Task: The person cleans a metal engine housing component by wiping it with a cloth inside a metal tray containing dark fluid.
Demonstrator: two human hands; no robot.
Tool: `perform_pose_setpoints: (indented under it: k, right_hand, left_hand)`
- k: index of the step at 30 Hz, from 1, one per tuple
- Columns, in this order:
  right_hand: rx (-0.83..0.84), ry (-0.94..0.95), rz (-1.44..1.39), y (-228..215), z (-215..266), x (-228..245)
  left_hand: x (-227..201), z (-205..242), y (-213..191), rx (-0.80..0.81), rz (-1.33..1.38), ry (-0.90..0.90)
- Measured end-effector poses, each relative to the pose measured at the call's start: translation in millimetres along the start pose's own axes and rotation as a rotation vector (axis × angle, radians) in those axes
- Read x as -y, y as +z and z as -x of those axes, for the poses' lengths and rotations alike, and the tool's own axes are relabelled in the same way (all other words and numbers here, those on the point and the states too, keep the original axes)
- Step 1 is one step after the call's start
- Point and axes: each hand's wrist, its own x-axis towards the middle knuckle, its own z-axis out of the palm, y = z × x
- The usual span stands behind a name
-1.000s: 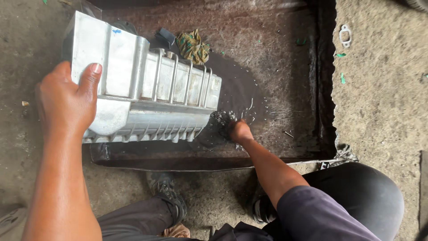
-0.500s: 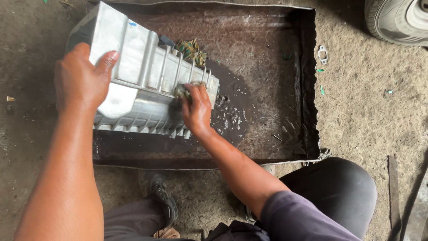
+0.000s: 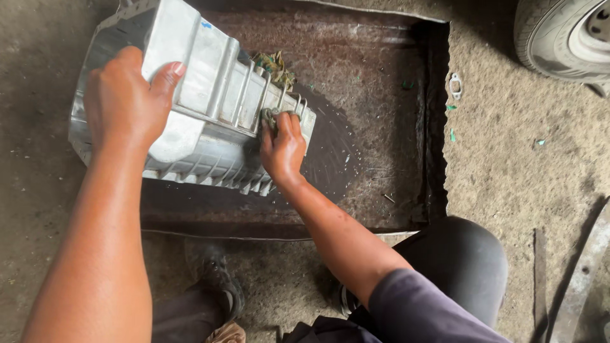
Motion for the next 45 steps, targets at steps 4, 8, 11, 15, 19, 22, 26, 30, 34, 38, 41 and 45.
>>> perform_pose_setpoints:
  k: [4, 8, 11, 15, 19, 22, 26, 30, 34, 38, 41, 45]
  right_hand:
    - [-0.019, -0.010, 0.093, 17.7, -20.7, -16.6]
    - [-0.101, -0.158, 0.183, 24.2, -73.5, -38.5]
    - [0.079, 0.094, -0.064, 27.0, -77.7, -39.3]
    - [0.010, -0.101, -0.118, 24.1, -14.2, -34.2]
    - [0.008, -0.042, -0.094, 31.6, -19.3, -45.8]
    - [0.070, 0.202, -0.100, 49.8, -83.8, -51.9]
    - [0.105, 0.059, -0.110, 31.5, -58.9, -39.9]
    - [0.253, 0.023, -0.250, -5.9, 6.8, -23.5]
    - [0.093, -0.205, -0.146, 10.0, -27.9, -34.6]
    - [0.090, 0.060, -0.136, 26.3, -83.6, -39.9]
    - [0.023, -0.106, -0.080, 13.6, -61.3, -38.4]
    - [0.139, -0.004, -0.145, -14.1, 10.4, -21.7]
  left_hand:
    - [-2.4, 0.5, -3.9, 0.070, 0.032, -0.093]
    - [-3.6, -2.3, -1.4, 0.021, 0.029, -0.049]
    - [-5.5, -1.4, 0.4, 0.022, 0.042, -0.111]
    - [-6.4, -2.0, 3.8, -0.036, 0.011, -0.045]
    - [-9.0, 0.4, 1.8, -0.027, 0.002, -0.020]
    - [-16.3, 6.5, -1.0, 0.050, 0.047, -0.116]
    - [-17.8, 4.3, -0.2, 0.005, 0.009, -0.127]
    - [-4.2, -3.8, 4.4, -0.050, -0.015, -0.030]
    - [-2.6, -7.3, 2.2, 0.076, 0.034, -0.142]
    - [-5.2, 1.3, 1.0, -0.029, -0.018, -0.028]
    - [-3.8, -0.1, 2.5, -0.022, -0.005, -0.052]
    - [-0.5, -5.5, 7.6, -0.017, -0.009, -0.038]
